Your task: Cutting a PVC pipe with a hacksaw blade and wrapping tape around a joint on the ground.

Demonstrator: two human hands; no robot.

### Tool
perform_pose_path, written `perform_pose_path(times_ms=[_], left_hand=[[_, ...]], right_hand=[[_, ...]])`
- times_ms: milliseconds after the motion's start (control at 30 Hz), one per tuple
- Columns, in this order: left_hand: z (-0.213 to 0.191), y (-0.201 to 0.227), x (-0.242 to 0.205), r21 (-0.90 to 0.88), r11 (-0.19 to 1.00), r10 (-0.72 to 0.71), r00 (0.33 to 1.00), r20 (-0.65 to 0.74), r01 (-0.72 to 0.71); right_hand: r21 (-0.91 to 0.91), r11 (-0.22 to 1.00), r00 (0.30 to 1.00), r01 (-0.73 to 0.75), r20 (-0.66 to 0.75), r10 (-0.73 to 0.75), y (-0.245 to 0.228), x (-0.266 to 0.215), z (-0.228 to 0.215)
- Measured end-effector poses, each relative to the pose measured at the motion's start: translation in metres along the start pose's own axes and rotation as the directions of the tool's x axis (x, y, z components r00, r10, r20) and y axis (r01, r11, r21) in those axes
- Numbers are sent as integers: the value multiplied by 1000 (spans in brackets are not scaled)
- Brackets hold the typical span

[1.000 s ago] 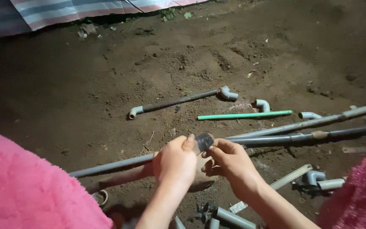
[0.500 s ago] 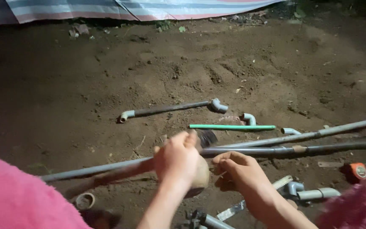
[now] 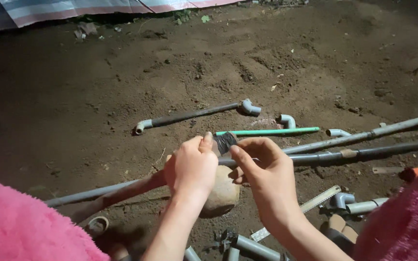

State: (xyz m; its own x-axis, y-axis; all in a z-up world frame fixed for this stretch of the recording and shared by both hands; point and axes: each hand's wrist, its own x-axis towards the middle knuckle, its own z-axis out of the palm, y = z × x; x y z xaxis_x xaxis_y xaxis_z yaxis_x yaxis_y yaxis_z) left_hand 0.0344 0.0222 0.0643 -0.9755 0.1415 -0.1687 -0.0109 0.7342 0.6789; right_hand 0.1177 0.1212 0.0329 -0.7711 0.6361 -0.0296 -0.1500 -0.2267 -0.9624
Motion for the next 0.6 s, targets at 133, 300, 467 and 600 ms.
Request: perform_pose_path(times_ms=[133, 300, 467, 600], left_hand=[[17, -7, 9, 21, 998, 55, 998, -29, -55], [24, -20, 14, 86, 991, 111, 992, -60, -105], [31, -26, 20, 85, 983, 171, 981, -92, -163], [18, -15, 4, 21, 997, 70, 998, -10, -69]], right_hand=[[-141, 988, 992, 60, -99, -74, 4, 6, -4], [-138, 985, 992, 100, -60, -109, 22, 18, -6], [-184, 978, 995, 96, 54, -88, 28, 26, -11], [-49, 998, 999, -49, 6, 49, 13, 18, -3]])
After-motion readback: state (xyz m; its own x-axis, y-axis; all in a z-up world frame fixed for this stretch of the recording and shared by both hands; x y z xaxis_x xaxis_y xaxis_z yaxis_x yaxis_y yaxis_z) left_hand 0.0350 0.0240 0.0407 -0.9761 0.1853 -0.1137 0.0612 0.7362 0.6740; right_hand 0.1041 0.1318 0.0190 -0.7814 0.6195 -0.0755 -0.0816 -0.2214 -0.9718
